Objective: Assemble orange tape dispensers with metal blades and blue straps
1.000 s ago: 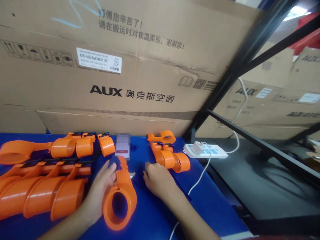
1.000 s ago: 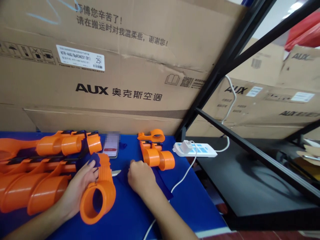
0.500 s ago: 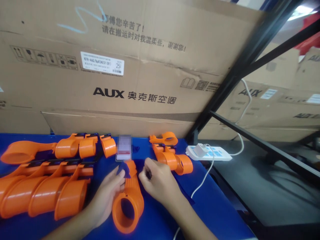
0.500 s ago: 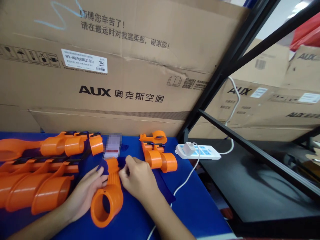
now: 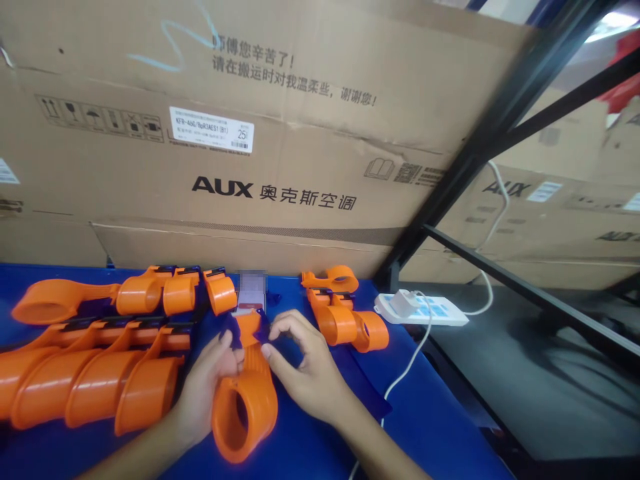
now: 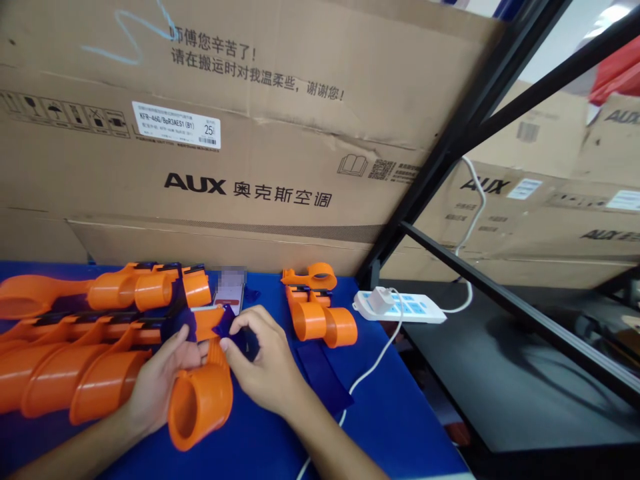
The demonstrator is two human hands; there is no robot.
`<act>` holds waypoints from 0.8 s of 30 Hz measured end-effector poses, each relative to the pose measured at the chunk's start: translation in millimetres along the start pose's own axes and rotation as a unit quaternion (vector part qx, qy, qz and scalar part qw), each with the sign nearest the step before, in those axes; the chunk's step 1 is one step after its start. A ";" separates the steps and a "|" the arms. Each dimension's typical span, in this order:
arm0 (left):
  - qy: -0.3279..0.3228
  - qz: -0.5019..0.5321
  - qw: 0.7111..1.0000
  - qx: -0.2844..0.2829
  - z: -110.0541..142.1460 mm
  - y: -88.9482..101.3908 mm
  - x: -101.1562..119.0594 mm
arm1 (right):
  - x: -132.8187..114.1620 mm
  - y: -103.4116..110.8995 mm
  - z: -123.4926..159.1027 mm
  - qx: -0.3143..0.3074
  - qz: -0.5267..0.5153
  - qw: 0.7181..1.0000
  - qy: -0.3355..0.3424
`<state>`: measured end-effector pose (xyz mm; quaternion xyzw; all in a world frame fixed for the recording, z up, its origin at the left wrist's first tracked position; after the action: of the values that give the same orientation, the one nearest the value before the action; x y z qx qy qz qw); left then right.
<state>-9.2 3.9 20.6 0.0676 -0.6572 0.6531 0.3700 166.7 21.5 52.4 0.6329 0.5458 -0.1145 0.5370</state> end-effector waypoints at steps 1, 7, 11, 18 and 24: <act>-0.003 -0.003 1.000 0.006 0.0 0.6 -0.1 | 0.2 0.9 -0.1 -0.006 -0.006 1.000 0.002; 0.002 -0.007 1.000 0.008 0.2 1.3 -3.3 | 4.6 -0.2 1.1 -0.023 -0.033 0.999 -0.018; -0.069 -0.046 0.996 0.037 -3.5 7.3 -5.0 | 6.4 0.1 1.9 0.019 -0.028 0.999 -0.022; -0.192 -0.124 0.973 0.044 -9.5 18.3 -4.5 | 3.5 16.1 2.9 0.013 -0.052 0.998 0.028; -0.195 -0.148 0.969 0.037 -3.4 7.8 -1.9 | 1.4 14.8 1.3 -0.028 -0.055 0.997 0.042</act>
<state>-11.0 7.2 12.8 0.3036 -0.6752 0.5890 0.3242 179.9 23.8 59.1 0.5909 0.6051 -0.1022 0.5237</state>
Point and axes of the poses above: each hand's wrist, its own z-axis away from the middle knuckle, its own y-axis out of the back of the hand, x = y × z, the point moved 1 cm from there along -z, towards the middle knuckle, and after that the axes turned 7 degrees about -x, right-handed, at the moved point
